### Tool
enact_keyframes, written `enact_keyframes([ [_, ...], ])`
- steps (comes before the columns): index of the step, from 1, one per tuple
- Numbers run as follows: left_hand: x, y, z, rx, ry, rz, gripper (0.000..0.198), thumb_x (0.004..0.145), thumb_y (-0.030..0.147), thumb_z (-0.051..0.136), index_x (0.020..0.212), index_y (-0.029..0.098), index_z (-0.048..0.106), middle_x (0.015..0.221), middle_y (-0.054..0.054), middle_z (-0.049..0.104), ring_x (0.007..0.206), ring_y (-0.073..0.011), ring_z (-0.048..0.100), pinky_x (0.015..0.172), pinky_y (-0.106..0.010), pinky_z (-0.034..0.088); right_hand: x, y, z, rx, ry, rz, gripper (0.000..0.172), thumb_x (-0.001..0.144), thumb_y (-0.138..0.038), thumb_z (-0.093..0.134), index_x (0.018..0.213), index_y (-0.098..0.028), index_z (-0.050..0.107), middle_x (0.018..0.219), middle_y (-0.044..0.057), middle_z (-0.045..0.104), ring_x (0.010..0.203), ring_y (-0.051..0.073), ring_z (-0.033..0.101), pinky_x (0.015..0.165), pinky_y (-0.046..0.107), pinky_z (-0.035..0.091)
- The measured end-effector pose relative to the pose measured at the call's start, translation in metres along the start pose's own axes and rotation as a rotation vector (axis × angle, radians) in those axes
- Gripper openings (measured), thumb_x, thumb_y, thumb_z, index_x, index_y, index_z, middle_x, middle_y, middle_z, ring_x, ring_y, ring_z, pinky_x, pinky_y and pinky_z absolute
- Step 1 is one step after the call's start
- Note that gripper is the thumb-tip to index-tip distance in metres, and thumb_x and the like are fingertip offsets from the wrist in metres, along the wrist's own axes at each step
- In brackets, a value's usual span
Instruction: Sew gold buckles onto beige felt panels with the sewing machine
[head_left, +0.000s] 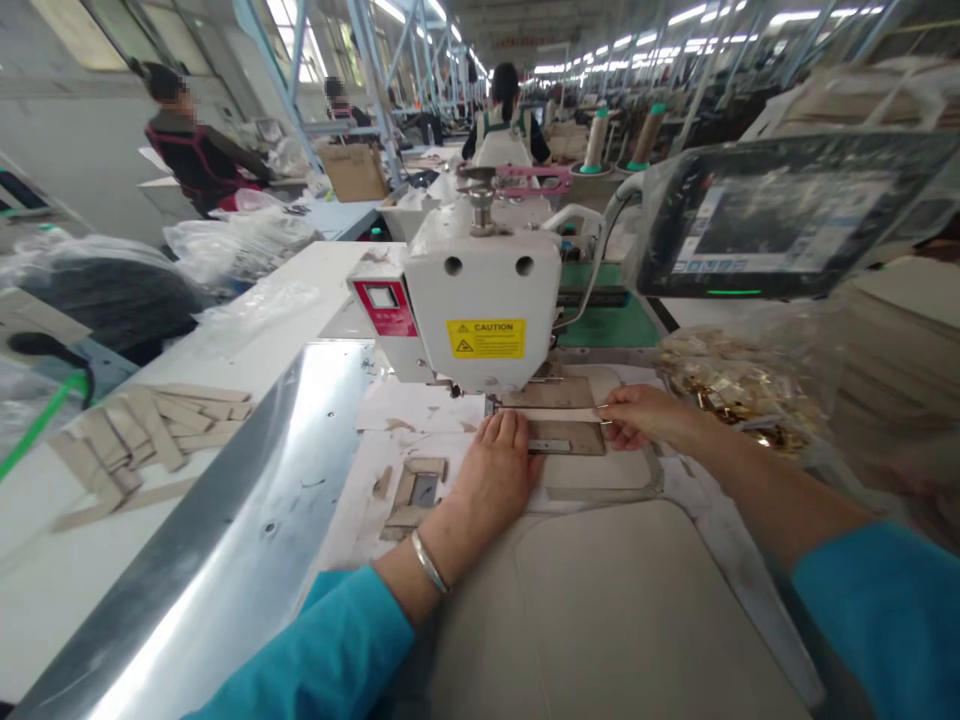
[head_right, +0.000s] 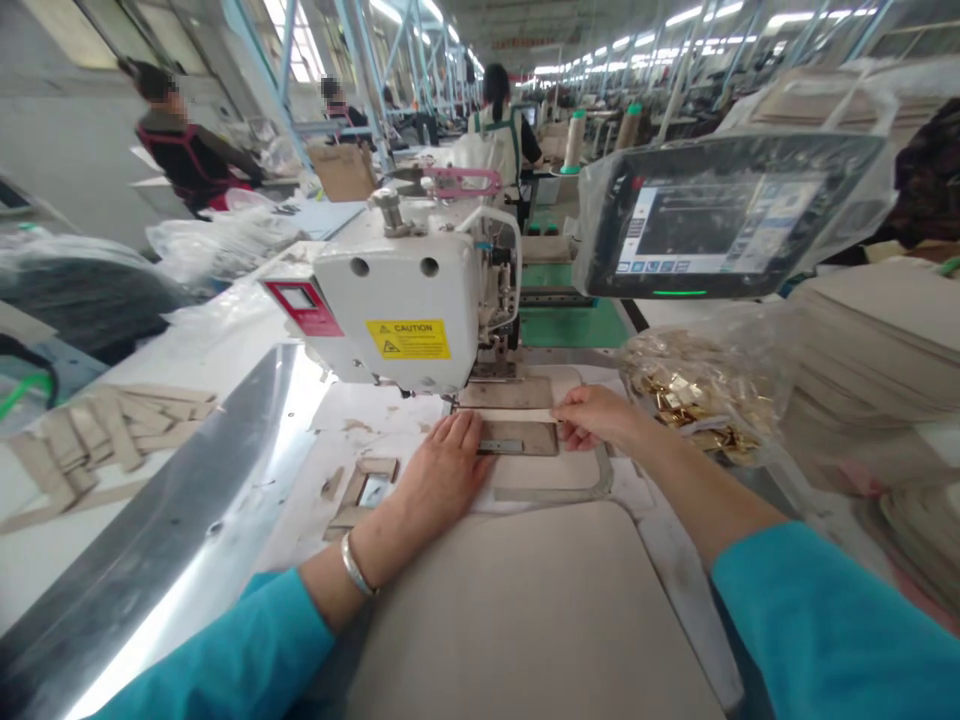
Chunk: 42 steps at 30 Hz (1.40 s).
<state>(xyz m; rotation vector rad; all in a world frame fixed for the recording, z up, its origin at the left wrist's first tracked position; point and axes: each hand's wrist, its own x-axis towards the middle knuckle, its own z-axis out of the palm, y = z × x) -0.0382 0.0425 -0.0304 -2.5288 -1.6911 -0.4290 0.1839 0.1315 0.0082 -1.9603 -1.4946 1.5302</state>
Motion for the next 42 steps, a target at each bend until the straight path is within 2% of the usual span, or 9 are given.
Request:
enact_keyframes([
  [3, -0.003, -0.006, 0.003, -0.023, 0.015, 0.043, 0.043, 0.093, 0.029, 0.055, 0.130, 0.009, 0.047, 0.135, -0.017, 0.054, 0.127, -0.0303, 0.050, 0.112, -0.044, 0.037, 0.000, -0.004, -0.004, 0.010, -0.058, 0.029, 0.012, 0.092, -0.016, 0.054, 0.080, -0.015, 0.052, 0.058, 0.002, 0.065, 0.045, 0.010, 0.061, 0.045, 0.018, 0.046],
  [7, -0.001, -0.010, 0.000, -0.024, -0.014, 0.059, 0.044, 0.091, 0.028, 0.060, 0.128, 0.007, 0.050, 0.132, -0.016, 0.056, 0.124, -0.0297, 0.051, 0.113, -0.041, 0.037, 0.002, -0.009, -0.005, -0.023, -0.026, 0.067, 0.011, 0.087, -0.015, 0.059, 0.078, -0.015, 0.053, 0.053, 0.001, 0.062, 0.039, 0.009, 0.056, 0.040, 0.016, 0.039],
  [10, 0.003, -0.009, -0.007, -0.033, -0.038, 0.050, 0.038, 0.090, 0.024, 0.060, 0.123, 0.007, 0.053, 0.128, -0.016, 0.058, 0.120, -0.0289, 0.054, 0.109, -0.042, 0.040, 0.003, -0.012, -0.004, -0.056, -0.008, 0.090, 0.012, 0.086, -0.015, 0.059, 0.074, -0.015, 0.054, 0.049, 0.000, 0.060, 0.035, 0.007, 0.051, 0.036, 0.015, 0.032],
  [15, 0.003, -0.016, -0.014, -0.052, -0.064, 0.046, 0.032, 0.090, 0.022, 0.061, 0.119, 0.010, 0.054, 0.125, -0.015, 0.060, 0.118, -0.0277, 0.055, 0.106, -0.042, 0.043, 0.002, -0.017, 0.003, -0.055, -0.007, 0.083, 0.018, 0.088, -0.012, 0.055, 0.070, -0.015, 0.053, 0.048, -0.001, 0.059, 0.035, 0.007, 0.050, 0.036, 0.015, 0.030],
  [22, -0.010, -0.042, -0.020, -0.031, -0.062, 0.035, 0.029, 0.090, 0.027, 0.061, 0.114, 0.011, 0.055, 0.120, -0.014, 0.061, 0.114, -0.0277, 0.056, 0.102, -0.040, 0.045, 0.002, -0.029, 0.028, -0.070, 0.032, 0.013, 0.020, 0.082, -0.014, 0.063, 0.064, -0.015, 0.054, 0.050, 0.000, 0.062, 0.034, 0.007, 0.049, 0.034, 0.017, 0.026],
  [27, -0.018, -0.059, -0.028, -0.018, -0.057, 0.014, 0.024, 0.091, 0.032, 0.059, 0.107, 0.014, 0.056, 0.111, -0.012, 0.063, 0.111, -0.0280, 0.058, 0.097, -0.041, 0.047, 0.005, -0.039, 0.047, -0.087, 0.034, -0.013, 0.019, 0.083, -0.015, 0.060, 0.064, -0.014, 0.056, 0.050, 0.001, 0.062, 0.033, 0.006, 0.047, 0.033, 0.018, 0.023],
  [37, -0.037, -0.092, -0.042, 0.007, -0.036, 0.005, 0.026, 0.091, 0.035, 0.059, 0.107, 0.015, 0.055, 0.109, -0.012, 0.065, 0.108, -0.0267, 0.061, 0.106, -0.046, 0.040, 0.007, -0.065, 0.084, -0.087, -0.028, -0.022, 0.017, 0.083, -0.012, 0.059, 0.066, -0.013, 0.057, 0.049, 0.001, 0.062, 0.033, 0.006, 0.048, 0.032, 0.017, 0.025],
  [42, -0.041, -0.107, -0.044, 0.020, -0.013, -0.018, 0.027, 0.092, 0.037, 0.057, 0.109, 0.016, 0.054, 0.115, -0.011, 0.064, 0.109, -0.0261, 0.062, 0.110, -0.048, 0.037, 0.011, -0.076, 0.098, -0.031, -0.055, -0.039, 0.015, 0.084, -0.012, 0.061, 0.070, -0.012, 0.058, 0.047, 0.000, 0.060, 0.033, 0.006, 0.048, 0.032, 0.016, 0.027],
])
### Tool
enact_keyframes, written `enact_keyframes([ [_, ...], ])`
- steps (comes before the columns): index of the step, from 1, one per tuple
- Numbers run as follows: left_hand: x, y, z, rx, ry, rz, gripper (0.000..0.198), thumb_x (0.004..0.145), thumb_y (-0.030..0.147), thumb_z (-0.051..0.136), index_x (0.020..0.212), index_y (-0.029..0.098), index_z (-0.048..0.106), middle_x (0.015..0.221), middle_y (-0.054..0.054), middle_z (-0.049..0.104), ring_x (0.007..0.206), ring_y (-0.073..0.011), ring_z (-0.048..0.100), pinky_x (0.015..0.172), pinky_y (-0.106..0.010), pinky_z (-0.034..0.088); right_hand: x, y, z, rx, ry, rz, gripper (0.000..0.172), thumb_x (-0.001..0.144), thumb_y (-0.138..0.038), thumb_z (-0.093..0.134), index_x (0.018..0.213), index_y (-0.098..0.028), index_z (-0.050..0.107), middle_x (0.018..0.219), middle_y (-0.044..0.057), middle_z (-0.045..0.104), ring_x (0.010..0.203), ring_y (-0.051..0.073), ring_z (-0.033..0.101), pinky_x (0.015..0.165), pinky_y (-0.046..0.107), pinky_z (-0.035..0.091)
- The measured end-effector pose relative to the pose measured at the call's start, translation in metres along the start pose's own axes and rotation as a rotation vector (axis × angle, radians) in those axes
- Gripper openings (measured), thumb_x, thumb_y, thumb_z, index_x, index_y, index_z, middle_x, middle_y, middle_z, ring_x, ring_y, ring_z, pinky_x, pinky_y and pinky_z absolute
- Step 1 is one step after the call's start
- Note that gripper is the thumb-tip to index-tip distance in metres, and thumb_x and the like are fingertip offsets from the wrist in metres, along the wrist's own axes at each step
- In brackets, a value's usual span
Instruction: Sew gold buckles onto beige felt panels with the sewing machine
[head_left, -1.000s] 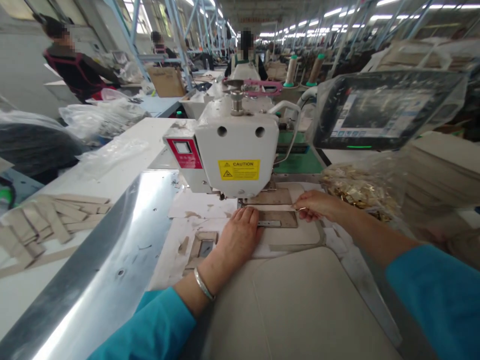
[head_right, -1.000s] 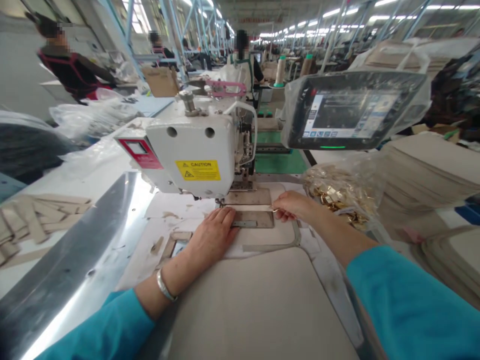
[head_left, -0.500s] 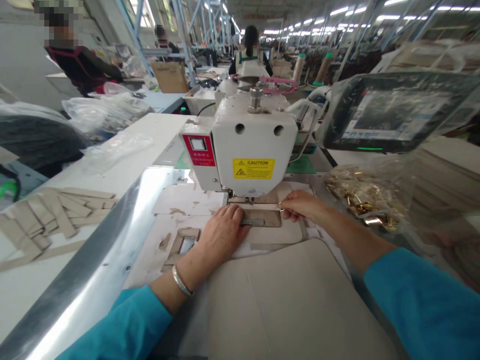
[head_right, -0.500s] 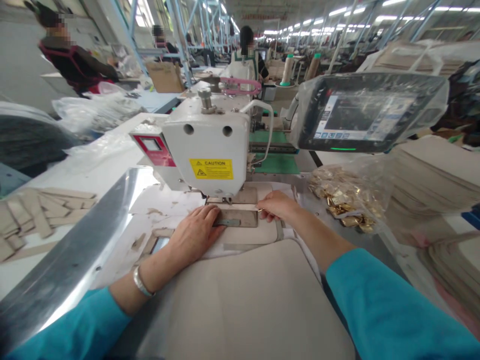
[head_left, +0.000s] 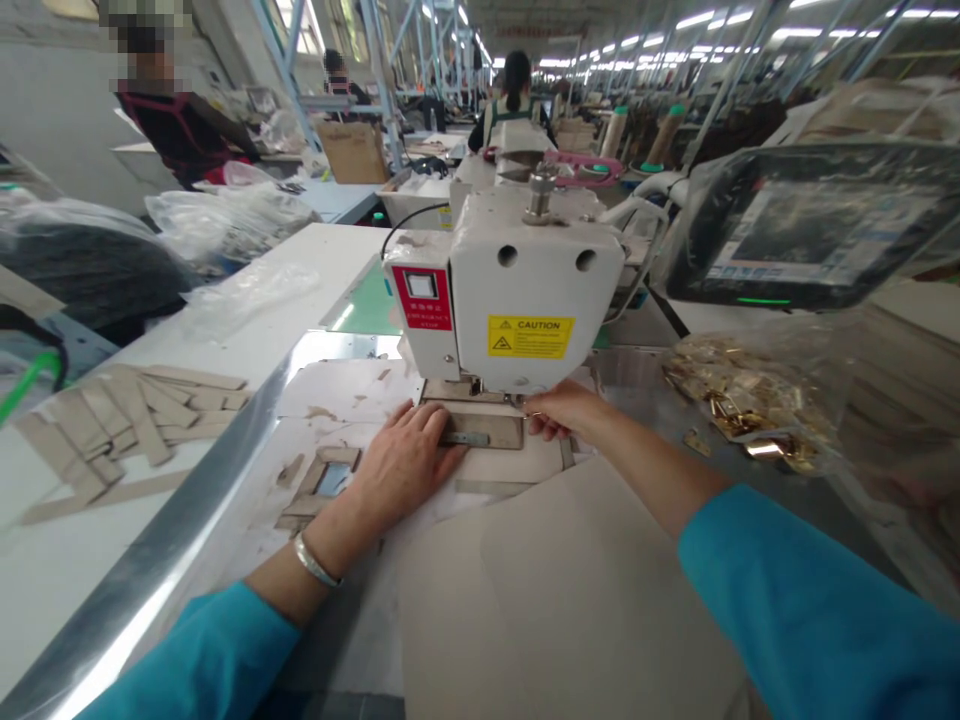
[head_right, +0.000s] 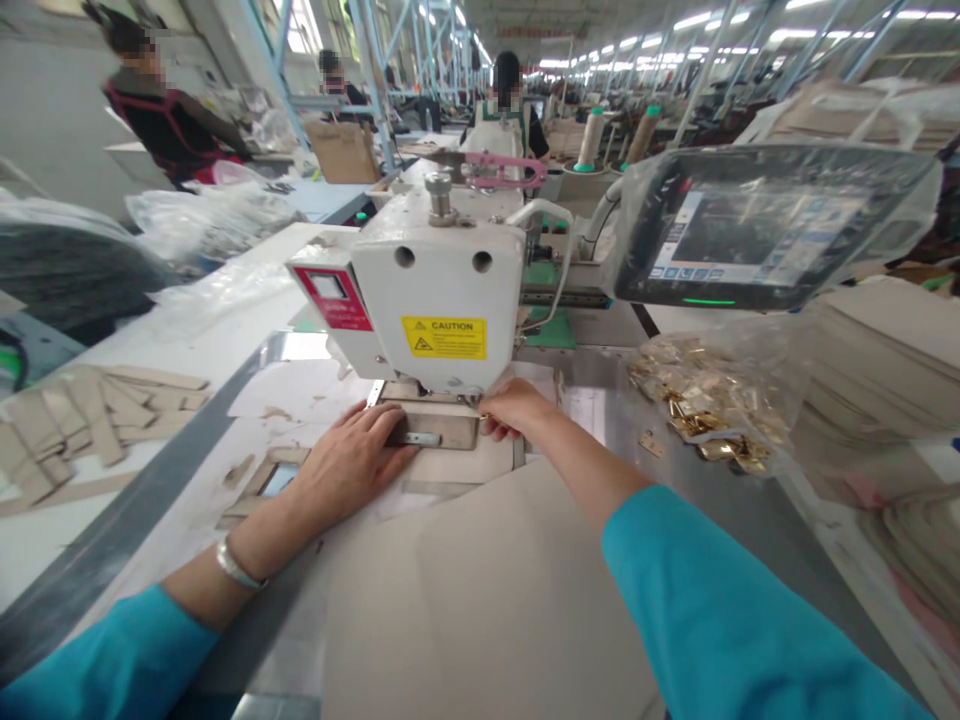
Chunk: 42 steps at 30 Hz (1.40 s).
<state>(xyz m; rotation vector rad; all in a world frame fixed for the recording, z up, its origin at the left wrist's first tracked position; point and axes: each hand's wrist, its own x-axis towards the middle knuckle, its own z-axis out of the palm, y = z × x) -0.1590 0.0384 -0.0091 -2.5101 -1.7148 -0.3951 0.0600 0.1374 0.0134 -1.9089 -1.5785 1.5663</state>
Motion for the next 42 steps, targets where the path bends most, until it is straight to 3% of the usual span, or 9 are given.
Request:
enact_keyframes([
  [8, 0.017, 0.014, 0.004, -0.033, -0.005, 0.032, 0.025, 0.090, 0.035, 0.058, 0.105, 0.016, 0.054, 0.112, -0.012, 0.065, 0.110, -0.0264, 0.061, 0.110, -0.046, 0.037, -0.001, 0.001, -0.018, -0.010, 0.023, 0.047, 0.014, 0.086, -0.012, 0.060, 0.072, -0.012, 0.058, 0.047, 0.000, 0.060, 0.034, 0.006, 0.049, 0.033, 0.015, 0.030],
  [16, 0.019, 0.040, 0.006, -0.108, -0.045, 0.111, 0.031, 0.092, 0.027, 0.056, 0.119, 0.013, 0.053, 0.131, -0.014, 0.058, 0.125, -0.0243, 0.055, 0.116, -0.046, 0.033, 0.005, 0.030, -0.052, 0.037, -0.001, 0.066, 0.011, 0.086, -0.014, 0.057, 0.076, -0.015, 0.055, 0.054, 0.001, 0.063, 0.038, 0.008, 0.054, 0.037, 0.016, 0.036],
  [24, 0.019, 0.066, 0.012, -0.176, -0.041, 0.204, 0.032, 0.090, 0.024, 0.059, 0.119, 0.010, 0.057, 0.130, -0.016, 0.059, 0.123, -0.0271, 0.055, 0.112, -0.043, 0.040, -0.004, 0.048, -0.079, 0.073, 0.056, 0.077, 0.014, 0.086, -0.014, 0.058, 0.073, -0.017, 0.054, 0.056, 0.001, 0.063, 0.039, 0.008, 0.053, 0.041, 0.017, 0.039],
  [29, 0.019, 0.082, 0.004, -0.193, -0.110, 0.271, 0.020, 0.094, 0.024, 0.055, 0.107, 0.012, 0.063, 0.110, -0.012, 0.065, 0.105, -0.0261, 0.060, 0.095, -0.040, 0.052, -0.004, 0.064, -0.098, 0.071, 0.093, 0.078, 0.012, 0.084, -0.015, 0.063, 0.075, -0.015, 0.055, 0.059, 0.003, 0.064, 0.041, 0.007, 0.055, 0.041, 0.016, 0.039],
  [33, 0.021, 0.100, -0.002, -0.230, -0.198, 0.332, 0.018, 0.095, 0.026, 0.053, 0.103, 0.014, 0.064, 0.099, -0.009, 0.064, 0.097, -0.0247, 0.060, 0.089, -0.039, 0.053, -0.003, 0.071, -0.104, 0.093, 0.101, 0.063, 0.010, 0.083, -0.015, 0.064, 0.077, -0.014, 0.056, 0.060, 0.002, 0.065, 0.041, 0.007, 0.056, 0.040, 0.015, 0.040],
  [39, 0.031, 0.129, -0.005, -0.141, -0.281, 0.180, 0.020, 0.093, 0.028, 0.057, 0.101, 0.012, 0.065, 0.103, -0.012, 0.064, 0.098, -0.0292, 0.060, 0.084, -0.042, 0.054, -0.005, 0.069, -0.102, 0.063, 0.092, 0.043, 0.011, 0.087, -0.016, 0.061, 0.077, -0.014, 0.056, 0.060, 0.001, 0.065, 0.043, 0.008, 0.058, 0.041, 0.015, 0.041],
  [42, 0.031, 0.133, -0.007, -0.120, -0.308, 0.187, 0.018, 0.091, 0.025, 0.058, 0.100, 0.011, 0.066, 0.104, -0.012, 0.064, 0.099, -0.0293, 0.060, 0.084, -0.042, 0.054, -0.004, 0.071, -0.102, 0.052, 0.109, 0.038, 0.012, 0.086, -0.017, 0.063, 0.077, -0.014, 0.056, 0.059, 0.000, 0.065, 0.042, 0.007, 0.056, 0.038, 0.014, 0.037],
])
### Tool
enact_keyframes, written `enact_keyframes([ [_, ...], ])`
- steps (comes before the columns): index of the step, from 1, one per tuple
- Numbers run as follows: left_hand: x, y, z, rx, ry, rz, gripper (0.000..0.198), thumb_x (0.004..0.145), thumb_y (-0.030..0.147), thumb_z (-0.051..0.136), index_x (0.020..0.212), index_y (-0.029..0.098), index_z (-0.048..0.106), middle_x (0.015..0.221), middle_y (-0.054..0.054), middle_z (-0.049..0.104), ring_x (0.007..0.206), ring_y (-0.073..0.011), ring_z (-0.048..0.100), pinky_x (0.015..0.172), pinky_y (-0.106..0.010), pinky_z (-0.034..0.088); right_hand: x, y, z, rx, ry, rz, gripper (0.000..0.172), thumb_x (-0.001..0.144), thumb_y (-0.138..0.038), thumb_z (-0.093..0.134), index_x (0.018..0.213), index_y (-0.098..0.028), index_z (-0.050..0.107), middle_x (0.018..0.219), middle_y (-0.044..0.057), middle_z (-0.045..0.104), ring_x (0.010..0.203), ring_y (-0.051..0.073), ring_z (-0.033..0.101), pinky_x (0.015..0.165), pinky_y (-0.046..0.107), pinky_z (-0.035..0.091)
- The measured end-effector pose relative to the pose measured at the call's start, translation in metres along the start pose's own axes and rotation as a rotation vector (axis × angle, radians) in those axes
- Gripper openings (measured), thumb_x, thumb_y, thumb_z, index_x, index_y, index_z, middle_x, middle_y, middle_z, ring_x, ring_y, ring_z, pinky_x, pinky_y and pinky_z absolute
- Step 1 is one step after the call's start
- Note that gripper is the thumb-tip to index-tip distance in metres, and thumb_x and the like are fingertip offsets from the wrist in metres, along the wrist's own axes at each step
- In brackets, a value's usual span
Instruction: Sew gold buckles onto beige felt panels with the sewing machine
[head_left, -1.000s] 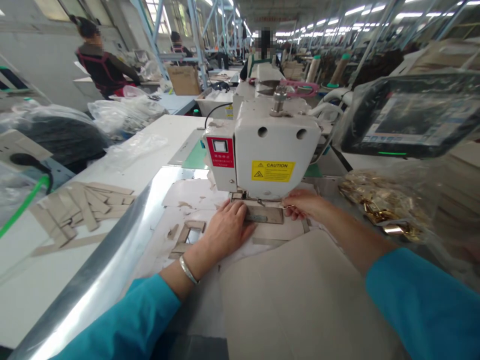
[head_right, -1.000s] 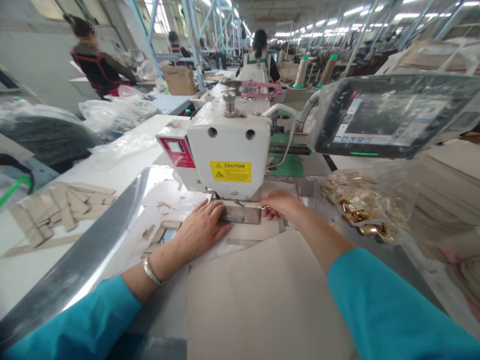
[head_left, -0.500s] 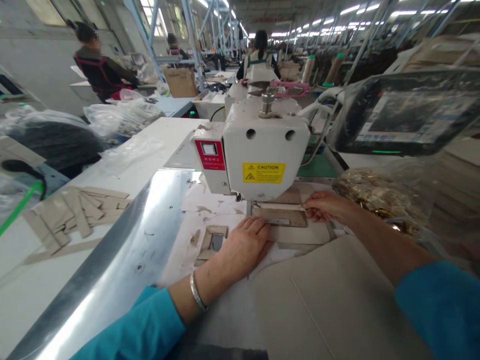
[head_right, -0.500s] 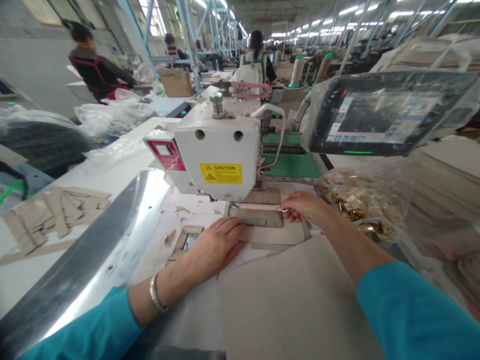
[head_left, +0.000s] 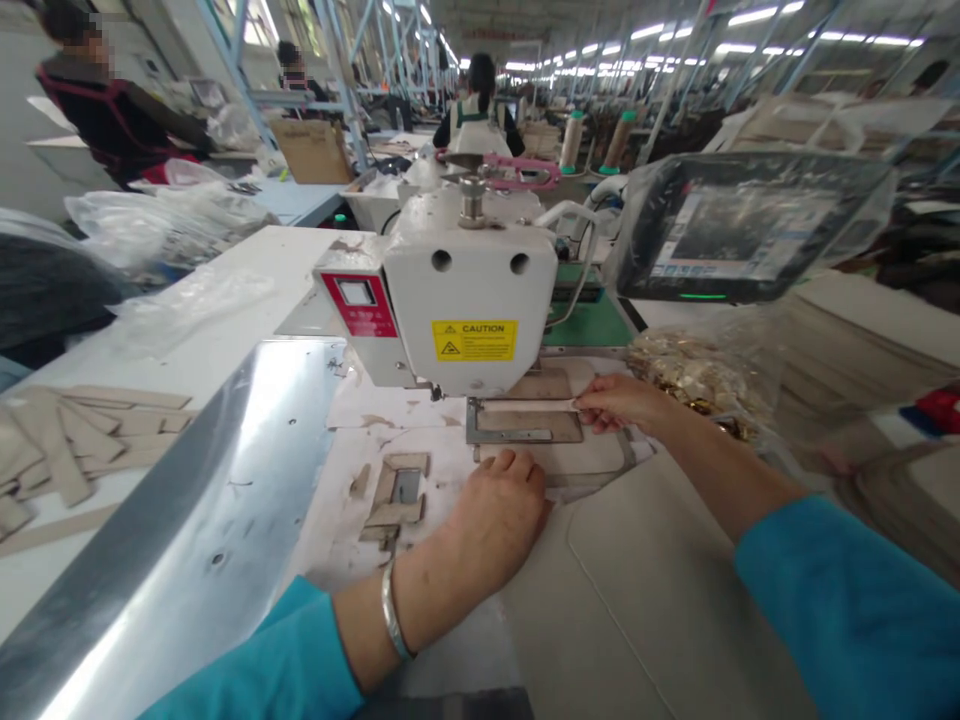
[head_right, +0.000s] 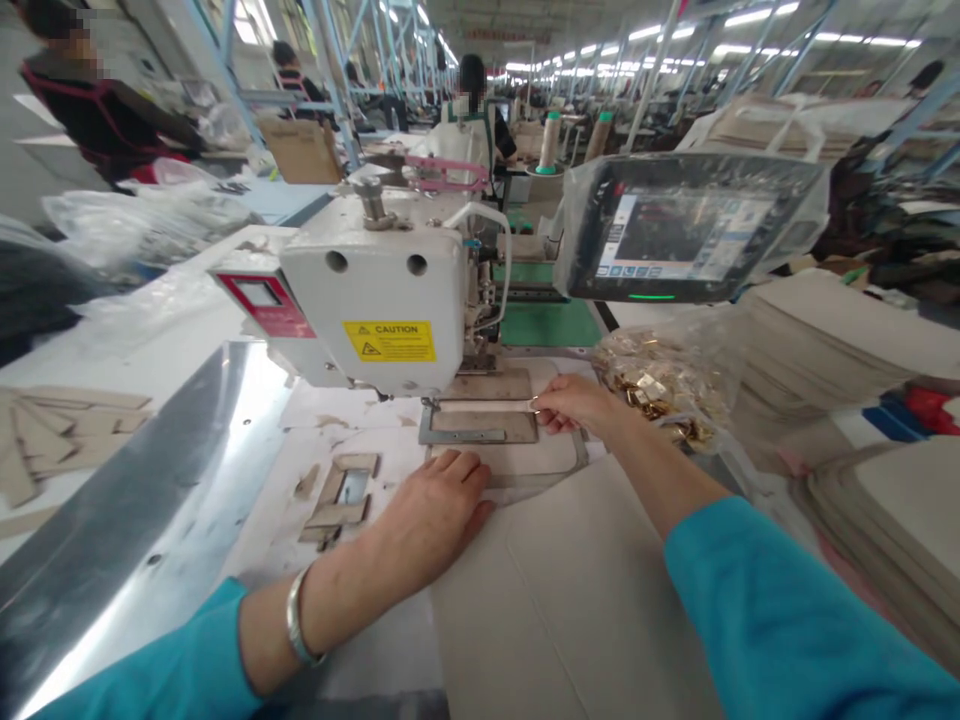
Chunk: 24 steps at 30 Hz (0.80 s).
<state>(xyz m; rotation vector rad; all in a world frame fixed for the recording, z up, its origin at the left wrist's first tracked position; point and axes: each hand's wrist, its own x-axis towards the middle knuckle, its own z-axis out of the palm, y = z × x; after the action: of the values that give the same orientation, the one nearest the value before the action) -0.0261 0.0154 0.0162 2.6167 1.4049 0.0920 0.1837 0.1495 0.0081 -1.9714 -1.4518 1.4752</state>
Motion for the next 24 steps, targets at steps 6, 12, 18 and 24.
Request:
enact_keyframes([
  [6, -0.013, 0.006, -0.004, -0.084, -0.012, 0.061, 0.024, 0.094, 0.034, 0.055, 0.100, 0.013, 0.065, 0.102, -0.009, 0.065, 0.098, -0.0271, 0.059, 0.086, -0.041, 0.052, -0.009, 0.006, 0.001, -0.026, -0.049, 0.020, 0.015, 0.082, -0.019, 0.065, 0.072, -0.015, 0.055, 0.055, 0.000, 0.063, 0.040, 0.008, 0.055, 0.038, 0.016, 0.035],
  [12, -0.002, 0.030, 0.005, -0.160, 0.049, 0.107, 0.043, 0.092, 0.051, 0.055, 0.110, 0.013, 0.063, 0.105, -0.011, 0.065, 0.098, -0.0278, 0.059, 0.088, -0.042, 0.051, -0.019, 0.004, 0.011, -0.082, 0.043, -0.055, 0.016, 0.080, -0.019, 0.061, 0.067, -0.018, 0.051, 0.053, -0.002, 0.059, 0.042, 0.009, 0.052, 0.040, 0.019, 0.030],
  [18, 0.015, 0.050, 0.013, -0.141, 0.003, 0.083, 0.020, 0.091, 0.028, 0.059, 0.101, 0.013, 0.066, 0.105, -0.011, 0.066, 0.102, -0.0282, 0.060, 0.089, -0.043, 0.051, -0.012, 0.011, -0.029, -0.435, 0.416, -0.502, 0.012, 0.070, -0.027, 0.066, 0.064, -0.018, 0.060, 0.065, 0.001, 0.060, 0.066, 0.016, 0.055, 0.059, 0.025, 0.038],
  [24, 0.020, 0.053, 0.001, -0.224, -0.139, -0.109, 0.029, 0.086, 0.019, 0.061, 0.113, 0.009, 0.061, 0.114, -0.014, 0.065, 0.108, -0.0284, 0.060, 0.095, -0.041, 0.050, -0.050, 0.029, -0.081, -0.151, 0.365, -0.550, 0.024, 0.067, -0.041, 0.069, 0.072, -0.021, 0.057, 0.064, -0.002, 0.058, 0.058, 0.013, 0.051, 0.053, 0.023, 0.035],
])
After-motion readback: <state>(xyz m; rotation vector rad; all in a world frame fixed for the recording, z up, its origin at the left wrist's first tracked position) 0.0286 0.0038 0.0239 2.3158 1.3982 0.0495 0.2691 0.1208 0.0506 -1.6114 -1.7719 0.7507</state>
